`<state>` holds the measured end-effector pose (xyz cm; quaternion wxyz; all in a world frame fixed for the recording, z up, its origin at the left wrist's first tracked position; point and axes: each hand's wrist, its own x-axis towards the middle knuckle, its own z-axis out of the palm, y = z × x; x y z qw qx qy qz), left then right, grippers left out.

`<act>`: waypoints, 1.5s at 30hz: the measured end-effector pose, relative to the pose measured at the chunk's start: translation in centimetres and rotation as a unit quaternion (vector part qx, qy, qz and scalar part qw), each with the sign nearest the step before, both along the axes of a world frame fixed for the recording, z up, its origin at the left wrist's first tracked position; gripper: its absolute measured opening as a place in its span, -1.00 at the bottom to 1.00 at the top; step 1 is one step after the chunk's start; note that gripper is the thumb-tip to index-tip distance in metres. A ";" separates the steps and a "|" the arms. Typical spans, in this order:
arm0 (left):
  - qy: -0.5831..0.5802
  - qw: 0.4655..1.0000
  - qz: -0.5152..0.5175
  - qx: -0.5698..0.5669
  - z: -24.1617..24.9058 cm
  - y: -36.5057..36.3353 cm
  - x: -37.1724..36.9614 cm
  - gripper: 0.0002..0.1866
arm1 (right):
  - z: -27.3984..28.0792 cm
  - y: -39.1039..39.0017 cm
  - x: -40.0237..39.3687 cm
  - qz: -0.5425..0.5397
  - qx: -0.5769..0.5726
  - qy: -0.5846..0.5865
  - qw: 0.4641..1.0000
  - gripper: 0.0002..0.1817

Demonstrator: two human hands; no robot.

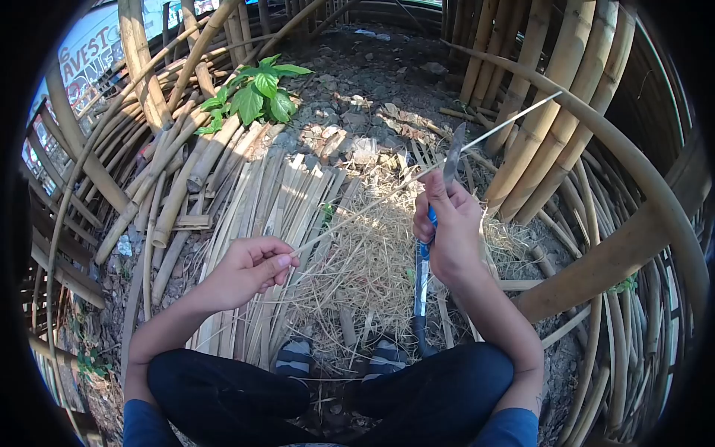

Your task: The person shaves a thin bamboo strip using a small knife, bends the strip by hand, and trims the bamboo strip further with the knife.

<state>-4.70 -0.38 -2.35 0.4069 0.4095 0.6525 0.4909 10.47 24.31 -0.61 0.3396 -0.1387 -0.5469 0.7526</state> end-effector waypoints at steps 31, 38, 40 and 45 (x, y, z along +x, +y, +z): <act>-0.163 0.984 0.035 0.068 1.3 -0.1 0.8 -0.79 | -1.1 -5.3 -1.1 0.227 0.237 -0.214 0.920 -0.69; -0.161 0.984 0.037 0.062 1.2 -0.2 0.6 -0.78 | -1.1 -5.1 -1.1 0.211 0.271 -0.211 0.915 -0.70; -0.156 0.985 0.060 0.045 1.1 -1.3 -0.1 -0.79 | -1.4 -3.6 -1.1 0.131 0.174 -0.200 0.955 -0.70; -0.145 0.987 0.058 0.024 -0.2 -3.5 -1.9 -0.79 | -1.8 1.5 0.6 -0.041 0.130 -0.170 0.976 -0.63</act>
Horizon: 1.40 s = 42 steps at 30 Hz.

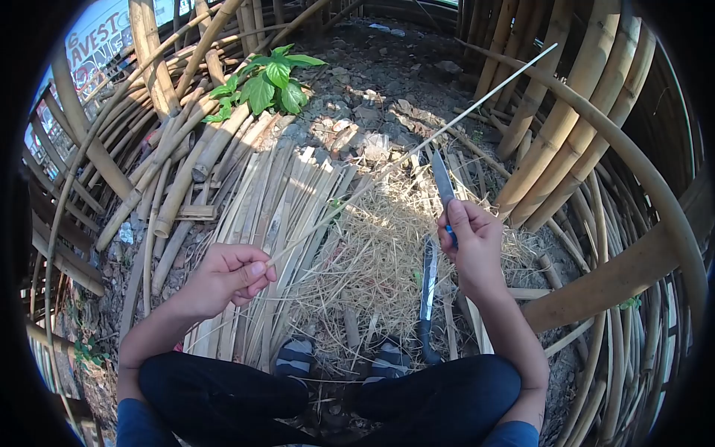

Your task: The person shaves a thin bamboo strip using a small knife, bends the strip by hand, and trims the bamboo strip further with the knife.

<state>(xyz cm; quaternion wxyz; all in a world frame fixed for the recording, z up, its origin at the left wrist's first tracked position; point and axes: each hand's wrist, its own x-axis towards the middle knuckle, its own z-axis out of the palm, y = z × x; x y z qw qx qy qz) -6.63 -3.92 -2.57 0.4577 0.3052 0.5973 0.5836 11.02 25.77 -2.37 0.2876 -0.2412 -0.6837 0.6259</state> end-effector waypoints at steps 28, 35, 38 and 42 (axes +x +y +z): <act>0.034 0.987 -0.129 -0.090 -1.7 -0.3 -0.6 -0.80 | -0.3 0.9 -0.4 -0.108 -0.138 0.187 0.967 -0.71; 0.034 0.986 -0.136 -0.086 -1.9 -0.3 -0.5 -0.82 | -0.4 1.1 -0.2 -0.101 -0.134 0.177 0.970 -0.69; 0.063 0.984 -0.122 -0.112 -1.8 -0.2 -0.5 -0.81 | -0.6 1.1 -0.3 -0.087 -0.139 0.180 0.970 -0.70; 0.063 0.987 -0.104 -0.109 -2.1 0.0 -0.5 -0.82 | -0.8 0.9 -0.5 -0.087 -0.137 0.178 0.971 -0.71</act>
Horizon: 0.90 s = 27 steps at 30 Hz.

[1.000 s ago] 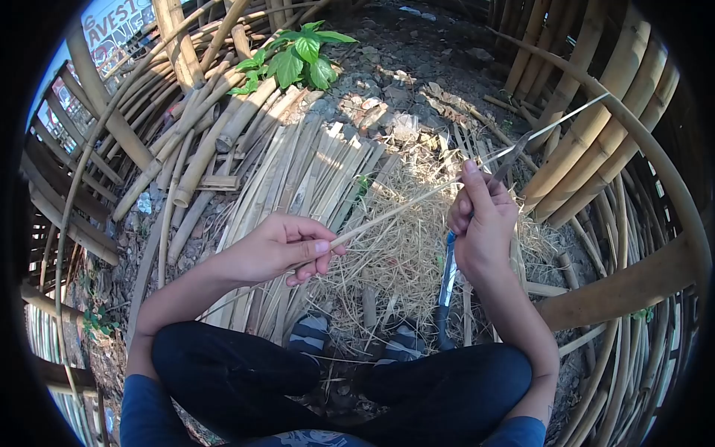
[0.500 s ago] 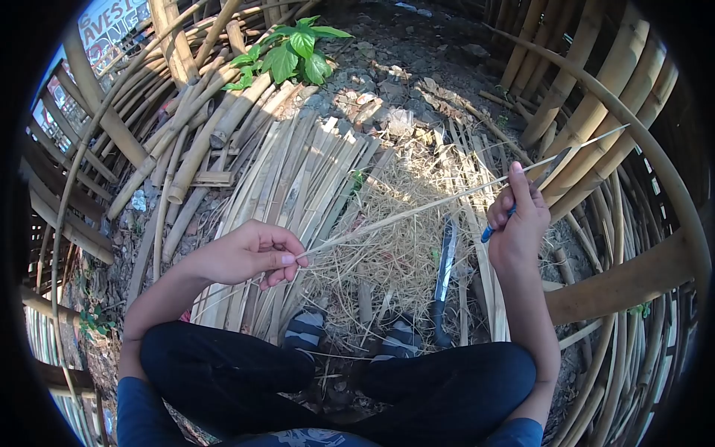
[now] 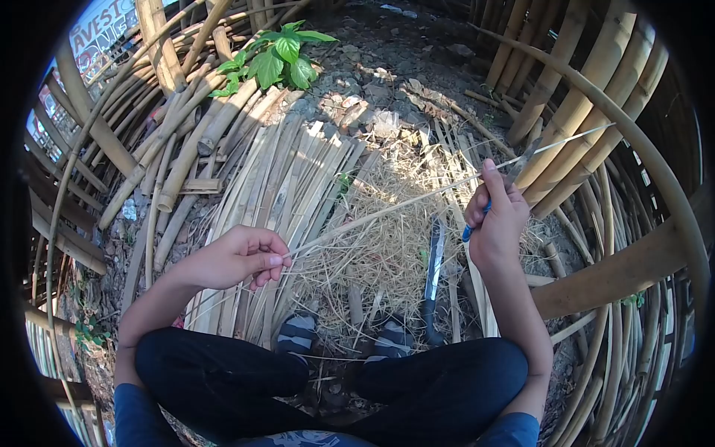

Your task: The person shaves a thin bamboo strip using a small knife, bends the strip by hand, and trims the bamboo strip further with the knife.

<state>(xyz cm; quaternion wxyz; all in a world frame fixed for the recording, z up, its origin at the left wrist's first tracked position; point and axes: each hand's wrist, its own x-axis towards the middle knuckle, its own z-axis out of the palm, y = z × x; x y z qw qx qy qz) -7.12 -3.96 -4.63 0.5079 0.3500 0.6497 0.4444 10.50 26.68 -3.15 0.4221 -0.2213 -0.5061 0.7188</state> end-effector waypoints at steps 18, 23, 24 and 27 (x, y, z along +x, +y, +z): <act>-0.056 0.995 0.039 0.077 1.2 3.4 1.5 -0.82 | -1.6 -6.2 -3.1 0.233 0.027 -0.092 0.968 -0.71; 0.003 0.989 0.111 0.103 1.2 3.7 1.6 -0.80 | -2.7 -6.8 -3.2 0.295 0.000 -0.065 0.953 -0.58; 0.001 0.987 0.116 0.109 1.2 3.7 1.6 -0.79 | -2.8 -7.2 -3.2 0.352 0.062 -0.088 0.930 -0.60; -0.004 0.986 0.114 0.124 1.5 3.8 2.3 -0.79 | -2.5 -8.4 -3.2 0.459 0.093 -0.126 0.874 -0.61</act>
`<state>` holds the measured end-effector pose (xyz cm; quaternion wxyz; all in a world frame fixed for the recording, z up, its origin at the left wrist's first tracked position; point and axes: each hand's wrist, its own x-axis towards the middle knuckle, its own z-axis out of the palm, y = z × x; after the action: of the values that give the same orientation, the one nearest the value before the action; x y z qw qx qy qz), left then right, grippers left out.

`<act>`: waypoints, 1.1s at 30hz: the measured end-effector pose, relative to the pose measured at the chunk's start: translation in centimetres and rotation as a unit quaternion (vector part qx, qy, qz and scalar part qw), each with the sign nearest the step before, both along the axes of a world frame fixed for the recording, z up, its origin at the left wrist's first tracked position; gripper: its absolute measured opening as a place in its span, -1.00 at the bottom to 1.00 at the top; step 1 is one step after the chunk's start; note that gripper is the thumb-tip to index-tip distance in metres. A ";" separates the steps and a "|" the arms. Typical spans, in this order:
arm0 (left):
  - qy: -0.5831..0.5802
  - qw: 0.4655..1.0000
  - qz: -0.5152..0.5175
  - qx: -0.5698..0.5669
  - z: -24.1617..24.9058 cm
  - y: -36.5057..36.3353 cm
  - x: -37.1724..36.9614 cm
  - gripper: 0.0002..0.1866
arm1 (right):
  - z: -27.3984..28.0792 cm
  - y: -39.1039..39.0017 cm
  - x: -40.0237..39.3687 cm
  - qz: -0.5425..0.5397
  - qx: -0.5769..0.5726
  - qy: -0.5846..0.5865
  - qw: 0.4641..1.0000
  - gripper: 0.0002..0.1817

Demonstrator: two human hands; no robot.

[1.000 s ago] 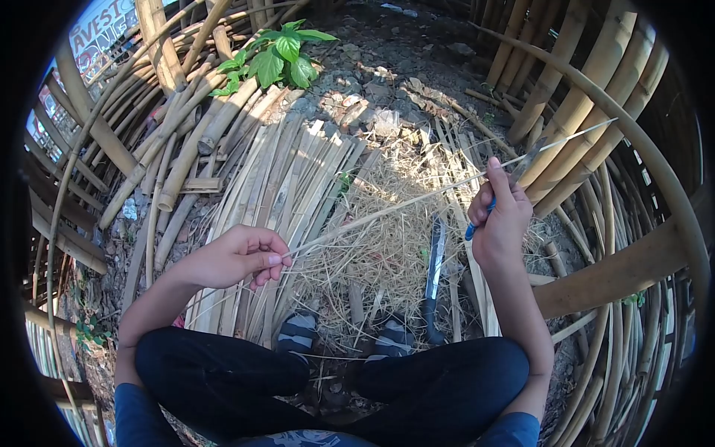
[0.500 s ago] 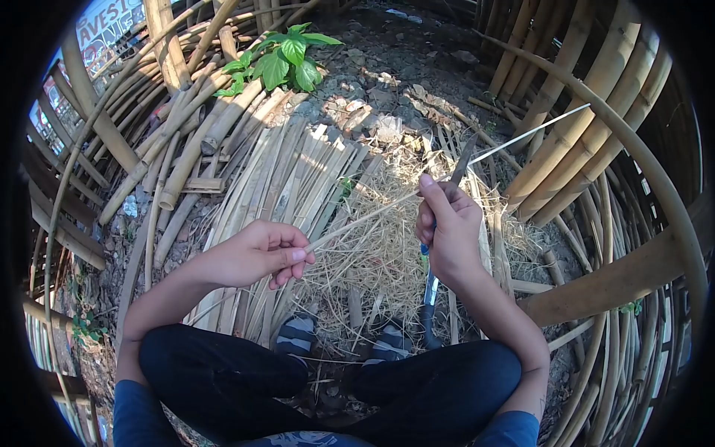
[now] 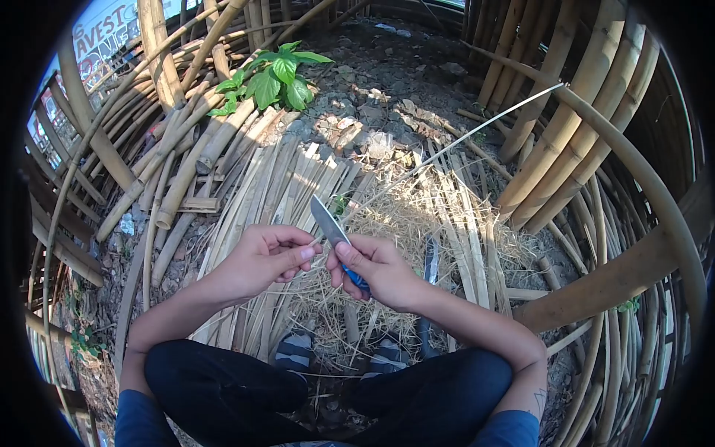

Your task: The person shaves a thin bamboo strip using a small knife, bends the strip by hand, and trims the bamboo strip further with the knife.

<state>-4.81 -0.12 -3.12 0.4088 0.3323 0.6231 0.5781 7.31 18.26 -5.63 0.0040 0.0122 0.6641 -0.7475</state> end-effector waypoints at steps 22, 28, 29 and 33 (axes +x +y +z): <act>0.036 0.997 0.044 0.055 0.0 -1.1 0.4 -0.84 | 2.7 2.7 0.4 -0.027 0.012 -0.050 0.998 -0.54; 0.028 0.998 0.049 0.021 0.4 -2.1 -0.1 -0.84 | 3.2 4.4 2.1 -0.099 -0.057 -0.058 0.992 -0.52; 0.012 1.000 0.027 0.003 0.6 -1.8 0.3 -0.83 | 3.0 3.5 1.7 -0.059 -0.046 -0.065 0.995 -0.52; 0.002 1.000 0.022 -0.004 0.8 -0.3 1.3 -0.83 | 2.2 0.2 0.4 0.037 0.030 -0.073 0.996 -0.53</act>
<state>-3.51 -0.37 -2.29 0.3956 0.3183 0.6334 0.5839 7.71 18.43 -3.38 0.0802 0.0425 0.6842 -0.7236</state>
